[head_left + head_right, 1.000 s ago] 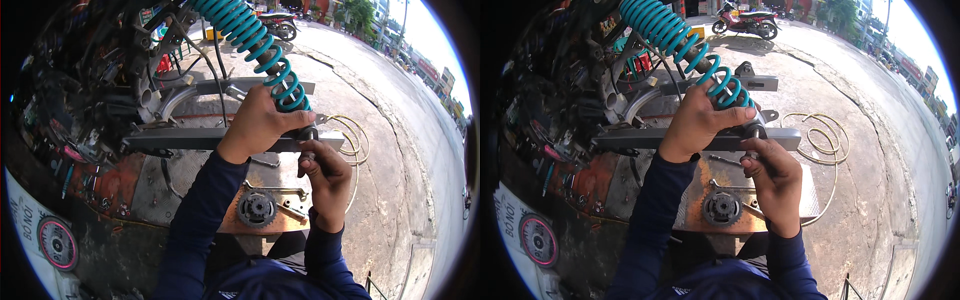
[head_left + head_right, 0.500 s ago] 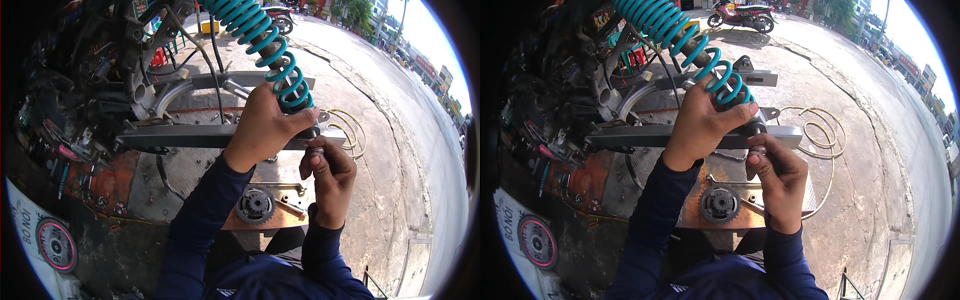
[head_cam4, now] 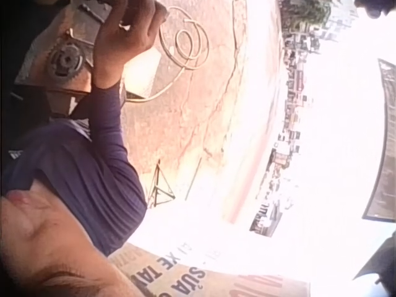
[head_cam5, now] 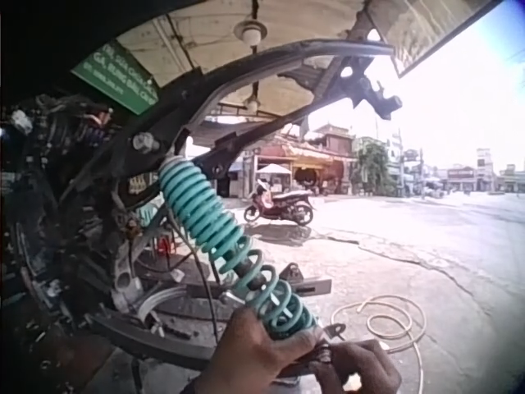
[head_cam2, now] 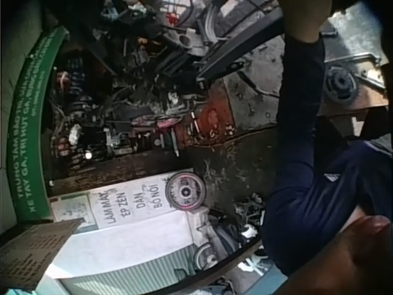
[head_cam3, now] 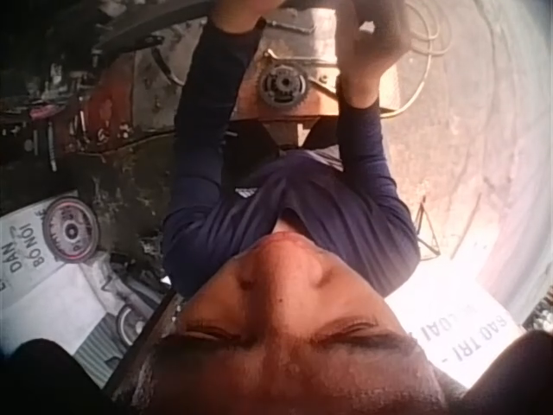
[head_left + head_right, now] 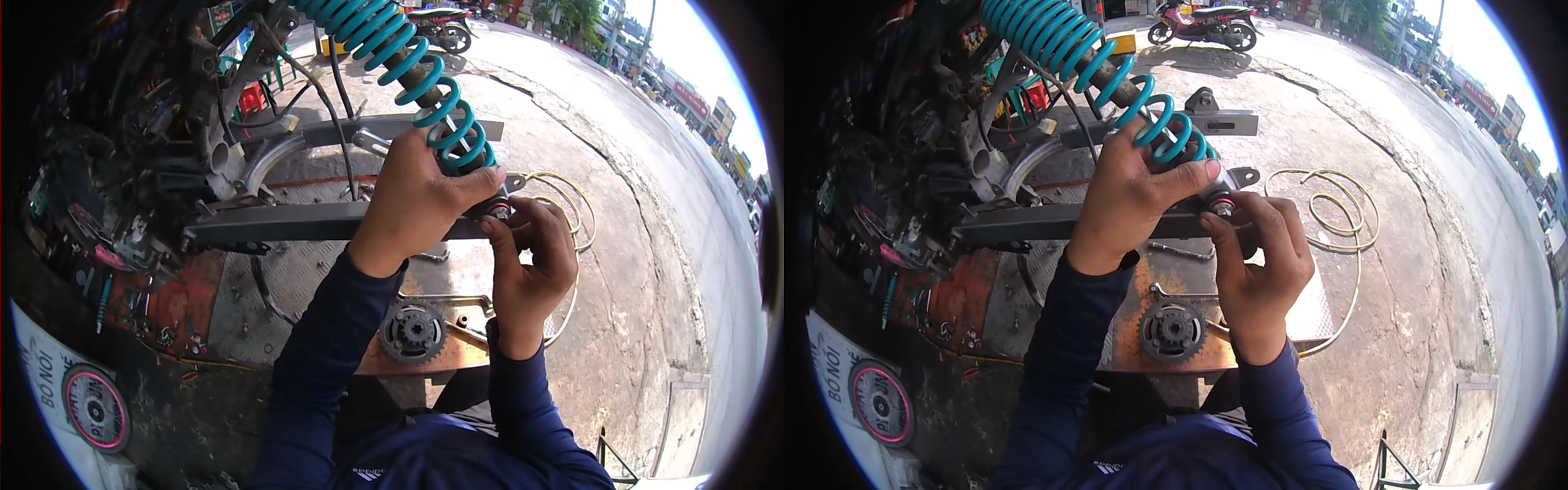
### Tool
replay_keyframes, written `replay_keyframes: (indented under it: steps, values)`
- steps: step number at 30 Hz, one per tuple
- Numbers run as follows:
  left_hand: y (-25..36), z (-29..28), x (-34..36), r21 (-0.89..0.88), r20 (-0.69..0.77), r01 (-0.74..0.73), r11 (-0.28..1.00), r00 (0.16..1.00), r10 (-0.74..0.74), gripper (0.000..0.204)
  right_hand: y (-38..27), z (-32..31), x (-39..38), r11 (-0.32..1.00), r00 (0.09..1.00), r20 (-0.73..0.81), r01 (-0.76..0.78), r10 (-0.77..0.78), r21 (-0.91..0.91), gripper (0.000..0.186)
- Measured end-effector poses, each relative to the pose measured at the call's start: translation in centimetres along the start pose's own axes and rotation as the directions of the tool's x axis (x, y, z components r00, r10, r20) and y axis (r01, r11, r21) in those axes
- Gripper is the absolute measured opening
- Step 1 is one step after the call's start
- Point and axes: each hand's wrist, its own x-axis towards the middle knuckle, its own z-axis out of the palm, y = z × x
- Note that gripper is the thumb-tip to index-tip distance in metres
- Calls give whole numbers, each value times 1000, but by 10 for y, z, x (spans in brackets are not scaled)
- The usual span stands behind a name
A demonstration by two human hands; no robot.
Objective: The recorder is repairing a motorcycle, including cleaning a shock absorber and working on the rear frame assembly.
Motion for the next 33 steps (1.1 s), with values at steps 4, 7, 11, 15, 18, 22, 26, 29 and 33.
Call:
replay_keyframes:
  steps: [4,7,11,15,18,22,26,29,33]
  values:
    - [-2,-2,-1,-84,47,49,995,998,-45,32,14,1,-1,892,915,57,402,-399,-208,20]
    - [-5,-2,-1,-78,24,43,996,999,-42,33,13,7,1,921,941,15,335,-339,-197,22]
    - [-6,-2,1,-64,22,27,998,999,-26,34,5,6,12,878,895,56,446,-443,-174,24]
    - [-5,-3,2,-66,38,12,998,999,-10,32,14,-7,31,703,720,251,691,-647,-169,26]
    - [-5,-2,1,-49,32,31,998,999,-30,30,22,-3,27,718,741,208,671,-638,-187,29]
    - [-7,-3,1,-72,57,30,997,998,-26,26,18,-5,29,688,702,220,710,-677,-149,29]
    - [-10,-3,4,-22,44,-20,1000,999,21,25,13,-27,62,477,399,553,879,-731,-3,18]
    - [-10,-2,4,-94,58,-61,994,996,66,26,19,-29,63,455,369,568,890,-735,11,16]
    - [-10,-1,2,8,47,-44,999,998,44,25,19,-20,50,502,461,469,864,-754,-43,21]
